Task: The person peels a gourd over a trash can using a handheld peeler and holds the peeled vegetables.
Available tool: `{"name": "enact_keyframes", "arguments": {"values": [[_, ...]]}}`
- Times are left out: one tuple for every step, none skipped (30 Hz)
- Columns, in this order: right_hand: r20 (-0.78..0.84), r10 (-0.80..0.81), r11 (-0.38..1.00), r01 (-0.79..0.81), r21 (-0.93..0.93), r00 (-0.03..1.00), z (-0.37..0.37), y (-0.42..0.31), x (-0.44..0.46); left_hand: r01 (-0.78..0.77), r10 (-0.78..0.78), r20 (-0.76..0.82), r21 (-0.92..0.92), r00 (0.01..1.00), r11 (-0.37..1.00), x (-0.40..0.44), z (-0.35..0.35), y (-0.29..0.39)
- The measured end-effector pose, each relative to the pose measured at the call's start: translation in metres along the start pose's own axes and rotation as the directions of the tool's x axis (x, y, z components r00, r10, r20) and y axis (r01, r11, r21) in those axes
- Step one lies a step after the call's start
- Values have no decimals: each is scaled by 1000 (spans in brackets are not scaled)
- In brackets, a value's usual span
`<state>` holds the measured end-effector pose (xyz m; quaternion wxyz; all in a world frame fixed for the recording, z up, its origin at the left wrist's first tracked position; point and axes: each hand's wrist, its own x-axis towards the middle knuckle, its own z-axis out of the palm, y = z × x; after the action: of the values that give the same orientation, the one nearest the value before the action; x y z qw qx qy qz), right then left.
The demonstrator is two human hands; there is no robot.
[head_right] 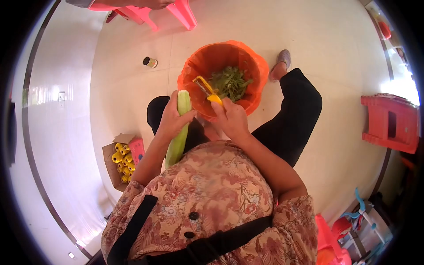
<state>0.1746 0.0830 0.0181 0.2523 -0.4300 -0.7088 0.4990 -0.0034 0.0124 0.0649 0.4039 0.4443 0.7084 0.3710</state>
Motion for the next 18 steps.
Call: {"name": "enact_keyframes", "arguments": {"values": [[10, -22, 1000, 22, 22, 1000, -3, -4, 3, -9, 9, 4, 6, 1000, 1000, 1, 0, -1], [23, -47, 998, 46, 42, 999, -6, -5, 6, -19, 19, 4, 10, 1000, 1000, 1, 0, -2], [26, -23, 999, 21, 44, 999, -7, 0, 7, 18, -17, 12, -53, 1000, 998, 1, 1, 0], [31, 2, 999, -4, 47, 1000, -5, 11, 8, 56, -54, 22, -115, 998, 992, 1, 0, 2], [35, 26, 998, -27, 50, 999, -4, 24, 8, 94, -89, 33, -176, 995, 980, 0, -2, 4], [68, 53, 991, -44, -129, 996, -3, 42, 4, 116, -110, 38, -243, 993, 963, 1, -4, 1], [92, 82, 951, -50, -306, 992, -4, 65, -2, 133, -127, 42, -309, 991, 942, 4, -7, -5], [194, 251, 862, -128, -490, 948, -6, 88, -9, 148, -140, 47, -374, 989, 916, 7, -11, -9], [248, 422, 731, -166, -662, 872, -9, 104, -16, 174, -171, 41, -366, 984, 914, 11, -15, -10], [226, 374, 762, -160, -627, 899, -10, 110, -21, 198, -200, 32, -360, 979, 912, 12, -19, -11], [205, 321, 793, -144, -592, 924, -12, 111, -25, 219, -228, 18, -356, 973, 908, 13, -21, -12], [182, 277, 819, -132, -559, 943, -13, 105, -26, 215, -221, 29, -372, 975, 903, 13, -21, -16], [156, 227, 845, -115, -522, 961, -13, 100, -25, 206, -208, 37, -384, 977, 900, 15, -22, -21], [174, 305, 826, -169, -538, 936, -9, 110, -25, 192, -191, 42, -394, 981, 899, 18, -23, -23], [190, 381, 801, -220, -557, 905, -4, 131, -25, 183, -178, 53, -421, 983, 888, 18, -23, -21], [225, 447, 777, -252, -576, 866, 2, 150, -26, 172, -155, 76, -433, 985, 885, 17, -24, -19], [241, 389, 809, -205, -550, 889, -5, 119, -22, 171, -132, 115, -465, 985, 868, 17, -26, -5], [248, 341, 833, -169, -527, 907, -3, 115, -16, 178, -114, 157, -496, 981, 850, 16, -31, 12]]}}
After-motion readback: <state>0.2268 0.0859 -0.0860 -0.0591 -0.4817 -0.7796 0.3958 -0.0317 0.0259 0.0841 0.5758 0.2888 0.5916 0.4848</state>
